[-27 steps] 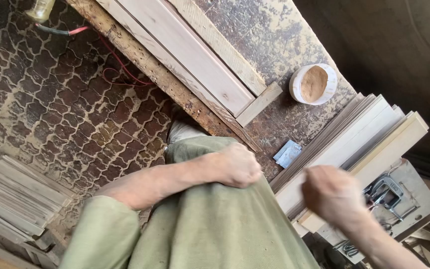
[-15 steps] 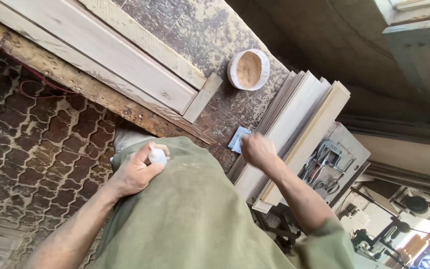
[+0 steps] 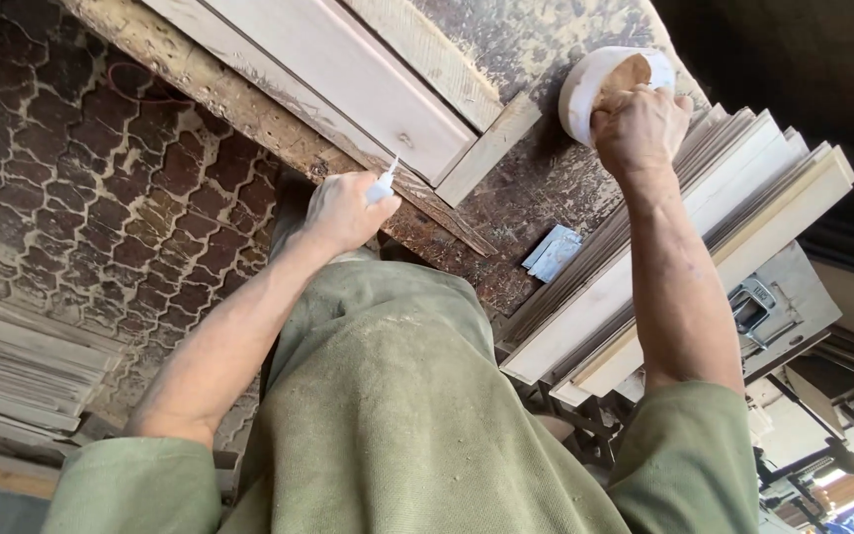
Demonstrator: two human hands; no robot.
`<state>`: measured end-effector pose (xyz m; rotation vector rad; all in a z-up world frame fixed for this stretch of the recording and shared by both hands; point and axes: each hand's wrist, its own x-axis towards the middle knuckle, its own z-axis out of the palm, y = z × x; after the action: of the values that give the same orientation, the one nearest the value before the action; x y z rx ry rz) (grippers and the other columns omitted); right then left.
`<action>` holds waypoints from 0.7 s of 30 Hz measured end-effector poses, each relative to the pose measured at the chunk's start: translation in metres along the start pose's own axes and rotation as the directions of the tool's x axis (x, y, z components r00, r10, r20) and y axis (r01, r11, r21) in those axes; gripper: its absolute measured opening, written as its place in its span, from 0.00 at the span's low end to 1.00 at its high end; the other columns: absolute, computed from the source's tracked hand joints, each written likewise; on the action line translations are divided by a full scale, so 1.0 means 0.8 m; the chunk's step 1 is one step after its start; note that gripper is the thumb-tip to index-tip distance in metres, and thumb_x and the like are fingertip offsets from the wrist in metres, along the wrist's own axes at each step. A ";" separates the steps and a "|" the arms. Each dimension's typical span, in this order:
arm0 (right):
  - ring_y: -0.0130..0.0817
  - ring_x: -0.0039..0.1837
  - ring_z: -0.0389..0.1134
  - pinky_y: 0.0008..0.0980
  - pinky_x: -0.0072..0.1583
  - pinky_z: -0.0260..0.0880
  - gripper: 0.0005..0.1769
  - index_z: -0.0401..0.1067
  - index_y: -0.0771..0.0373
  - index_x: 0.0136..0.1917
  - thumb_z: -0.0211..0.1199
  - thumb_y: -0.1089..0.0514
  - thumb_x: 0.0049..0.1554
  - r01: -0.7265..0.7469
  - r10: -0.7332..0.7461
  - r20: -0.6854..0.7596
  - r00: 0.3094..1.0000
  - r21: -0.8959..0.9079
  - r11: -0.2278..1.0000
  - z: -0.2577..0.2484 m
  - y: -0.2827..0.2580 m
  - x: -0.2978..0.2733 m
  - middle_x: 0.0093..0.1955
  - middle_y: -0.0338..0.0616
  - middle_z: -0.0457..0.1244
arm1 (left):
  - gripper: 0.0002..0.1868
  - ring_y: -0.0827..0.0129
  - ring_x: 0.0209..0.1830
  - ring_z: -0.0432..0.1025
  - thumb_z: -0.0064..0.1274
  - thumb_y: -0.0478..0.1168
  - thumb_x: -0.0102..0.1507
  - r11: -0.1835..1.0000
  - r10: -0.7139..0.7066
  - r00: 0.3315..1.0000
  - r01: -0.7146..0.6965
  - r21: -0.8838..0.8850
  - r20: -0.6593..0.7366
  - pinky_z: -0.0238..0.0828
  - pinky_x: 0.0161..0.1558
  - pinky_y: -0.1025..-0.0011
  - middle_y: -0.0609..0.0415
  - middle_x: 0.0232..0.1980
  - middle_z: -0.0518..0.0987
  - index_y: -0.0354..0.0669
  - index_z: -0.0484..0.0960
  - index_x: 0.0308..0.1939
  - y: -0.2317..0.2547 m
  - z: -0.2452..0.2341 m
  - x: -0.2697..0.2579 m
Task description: Sanding wood planks and applying filler/glue to surface imperfections.
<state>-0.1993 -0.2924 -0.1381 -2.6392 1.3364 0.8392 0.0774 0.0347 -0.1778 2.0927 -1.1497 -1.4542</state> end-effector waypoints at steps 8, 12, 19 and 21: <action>0.30 0.49 0.62 0.37 0.58 0.57 0.08 0.80 0.52 0.43 0.70 0.55 0.66 0.120 -0.015 -0.471 0.882 0.193 0.974 0.003 0.002 -0.043 0.43 0.35 0.68 | 0.19 0.73 0.22 0.68 0.48 0.54 0.66 0.984 -0.090 0.995 0.094 -0.149 0.031 0.68 0.24 0.69 0.57 0.25 0.75 0.43 0.78 0.32 0.021 -0.003 0.020; 0.32 0.51 0.65 0.36 0.61 0.59 0.06 0.79 0.53 0.48 0.70 0.54 0.68 0.160 0.034 -0.577 0.816 0.283 0.946 0.019 -0.018 -0.082 0.45 0.37 0.68 | 0.18 0.73 0.23 0.68 0.49 0.53 0.65 0.976 -0.107 0.993 0.113 -0.188 0.040 0.68 0.25 0.68 0.56 0.26 0.75 0.43 0.78 0.32 0.023 0.002 0.018; 0.29 0.51 0.67 0.33 0.60 0.64 0.08 0.78 0.54 0.46 0.69 0.52 0.67 0.296 0.054 -0.558 0.828 0.516 0.804 0.043 -0.125 -0.127 0.47 0.37 0.70 | 0.17 0.73 0.22 0.68 0.51 0.53 0.64 0.965 -0.135 0.990 0.141 -0.223 0.042 0.67 0.23 0.69 0.58 0.25 0.74 0.44 0.78 0.32 0.027 0.002 0.018; 0.27 0.47 0.66 0.32 0.56 0.64 0.08 0.78 0.53 0.44 0.69 0.52 0.65 0.292 0.030 -0.508 0.861 0.541 0.789 0.063 -0.155 -0.125 0.44 0.36 0.70 | 0.16 0.74 0.21 0.67 0.51 0.52 0.65 0.966 -0.135 0.989 0.145 -0.214 0.057 0.66 0.22 0.69 0.58 0.25 0.74 0.44 0.77 0.32 0.020 0.005 0.017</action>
<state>-0.1739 -0.1279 -0.1540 -2.4210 1.1912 -0.3037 0.0691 0.0152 -0.1771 2.0330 -0.8272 -1.6154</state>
